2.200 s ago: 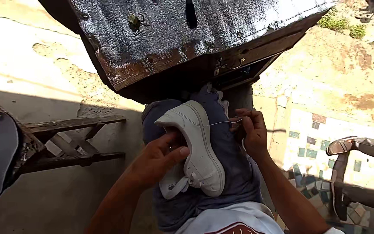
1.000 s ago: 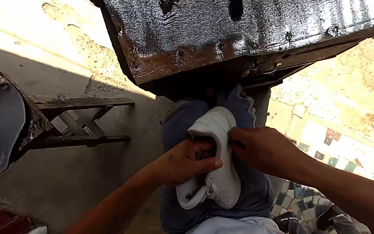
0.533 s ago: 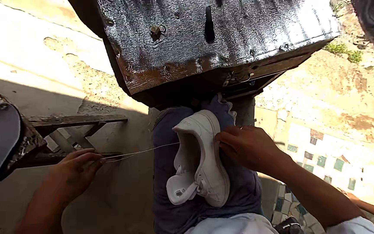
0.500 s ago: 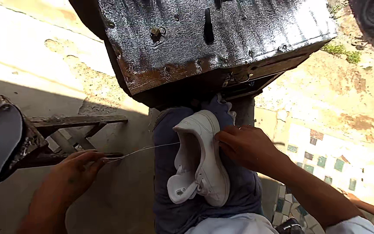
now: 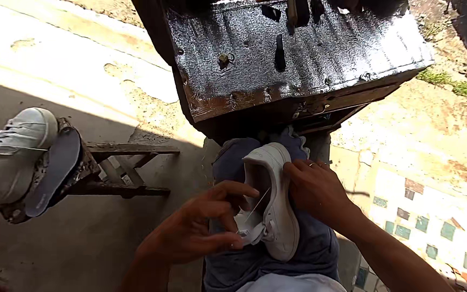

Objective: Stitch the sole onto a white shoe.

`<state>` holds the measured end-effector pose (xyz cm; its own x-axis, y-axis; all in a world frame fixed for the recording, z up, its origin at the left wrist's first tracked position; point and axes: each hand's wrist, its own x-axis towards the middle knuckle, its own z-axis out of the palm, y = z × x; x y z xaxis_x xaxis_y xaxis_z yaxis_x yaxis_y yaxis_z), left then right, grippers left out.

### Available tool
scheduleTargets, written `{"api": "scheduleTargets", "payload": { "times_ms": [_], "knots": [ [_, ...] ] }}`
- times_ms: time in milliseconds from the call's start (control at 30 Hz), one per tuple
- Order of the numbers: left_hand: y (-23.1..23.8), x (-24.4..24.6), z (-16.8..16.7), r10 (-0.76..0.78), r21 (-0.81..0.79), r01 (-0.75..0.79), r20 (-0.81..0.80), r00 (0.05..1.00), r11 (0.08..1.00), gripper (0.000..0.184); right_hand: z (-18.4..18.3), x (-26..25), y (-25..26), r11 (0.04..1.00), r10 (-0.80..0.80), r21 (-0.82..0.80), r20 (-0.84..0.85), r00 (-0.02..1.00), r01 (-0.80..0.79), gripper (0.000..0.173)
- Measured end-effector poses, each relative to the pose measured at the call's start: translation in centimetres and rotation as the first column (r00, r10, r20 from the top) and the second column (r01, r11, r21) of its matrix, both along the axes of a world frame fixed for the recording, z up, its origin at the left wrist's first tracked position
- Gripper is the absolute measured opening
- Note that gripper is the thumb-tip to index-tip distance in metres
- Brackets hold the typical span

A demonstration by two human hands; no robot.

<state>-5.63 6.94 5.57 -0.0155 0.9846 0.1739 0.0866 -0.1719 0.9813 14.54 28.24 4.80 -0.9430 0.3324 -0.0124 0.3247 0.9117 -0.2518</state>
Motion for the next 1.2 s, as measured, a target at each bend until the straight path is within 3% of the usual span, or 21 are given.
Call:
{"api": "scheduleTargets", "payload": {
  "times_ms": [67, 100, 133, 200, 233, 300, 400, 533, 733, 833, 967, 1067, 1133, 1200],
  "knots": [
    [0.5, -0.1, 0.1, -0.104, -0.013, 0.121, 0.424, 0.9, 0.993, 0.015, -0.3, -0.2, -0.1, 1.0, -0.003, -0.016, -0.012, 1.0, 0.003, 0.012],
    [1.2, 0.2, 0.1, -0.042, -0.099, 0.102, 0.479, 0.877, 0.99, 0.017, -0.3, -0.3, -0.2, 0.999, -0.003, -0.035, -0.008, 1.0, 0.003, 0.011],
    [2.1, 0.6, -0.1, 0.061, -0.225, 0.029, 0.384, 0.922, 0.974, 0.022, -0.3, -0.3, -0.1, 0.998, -0.003, -0.066, -0.006, 1.0, 0.003, 0.01],
    [4.4, 1.8, -0.4, 0.115, -0.415, -0.16, -0.13, 0.985, 0.896, 0.031, -0.6, -0.1, 0.4, 0.992, 0.008, -0.129, -0.031, 1.0, -0.012, 0.013],
    [5.5, 2.6, -0.5, 0.056, -0.453, -0.223, -0.352, 0.934, 0.864, 0.032, -0.9, 0.0, 0.7, 0.989, 0.019, -0.144, -0.064, 0.998, -0.028, 0.015],
    [7.1, 4.2, -1.0, 0.027, -0.455, -0.297, -0.512, 0.859, 0.839, 0.028, -1.3, 0.2, 1.1, 0.989, 0.047, -0.136, -0.125, 0.991, -0.064, 0.018],
    [7.8, 4.1, -1.9, 0.144, -0.441, -0.351, -0.438, 0.888, 0.826, 0.026, -1.7, 0.2, 1.6, 0.99, 0.077, -0.098, -0.182, 0.98, -0.096, 0.017],
    [8.0, 3.2, -1.9, 0.084, -0.524, -0.228, -0.283, 0.955, 0.821, 0.025, -2.3, 0.5, 1.3, 0.992, 0.071, -0.083, -0.203, 0.977, -0.09, 0.017],
    [6.8, 3.2, -2.0, -0.041, -0.524, -0.201, -0.414, 0.91, 0.827, 0.024, -2.8, 1.6, 2.3, 0.959, 0.15, -0.206, -0.209, 0.966, -0.193, 0.028],
    [6.5, 3.3, -2.2, -0.057, -0.533, -0.206, -0.436, 0.898, 0.821, 0.025, -2.9, 1.3, 3.4, 0.964, 0.18, -0.146, -0.259, 0.949, -0.223, 0.036],
    [6.6, 4.4, -3.2, 0.121, -0.367, -0.314, -0.463, 0.878, 0.875, 0.024, -3.9, 2.3, 5.2, 0.997, 0.027, -0.068, -0.279, 0.96, -0.047, 0.065],
    [5.7, 4.9, -4.3, 0.268, -0.199, -0.387, -0.448, 0.853, 0.9, 0.021, -5.1, 5.9, 7.3, 0.985, -0.157, -0.092, -0.172, 0.972, 0.143, 0.068],
    [5.3, 5.2, -4.7, 0.299, -0.132, -0.398, -0.462, 0.835, 0.908, 0.021, -6.6, 9.0, 8.3, 0.946, -0.306, -0.129, -0.057, 0.95, 0.297, 0.068],
    [5.2, 5.5, -5.1, 0.314, -0.052, -0.405, -0.543, 0.779, 0.913, 0.022, -8.4, 11.1, 8.0, 0.919, -0.348, -0.19, 0.022, 0.937, 0.346, 0.072]
  ]
}}
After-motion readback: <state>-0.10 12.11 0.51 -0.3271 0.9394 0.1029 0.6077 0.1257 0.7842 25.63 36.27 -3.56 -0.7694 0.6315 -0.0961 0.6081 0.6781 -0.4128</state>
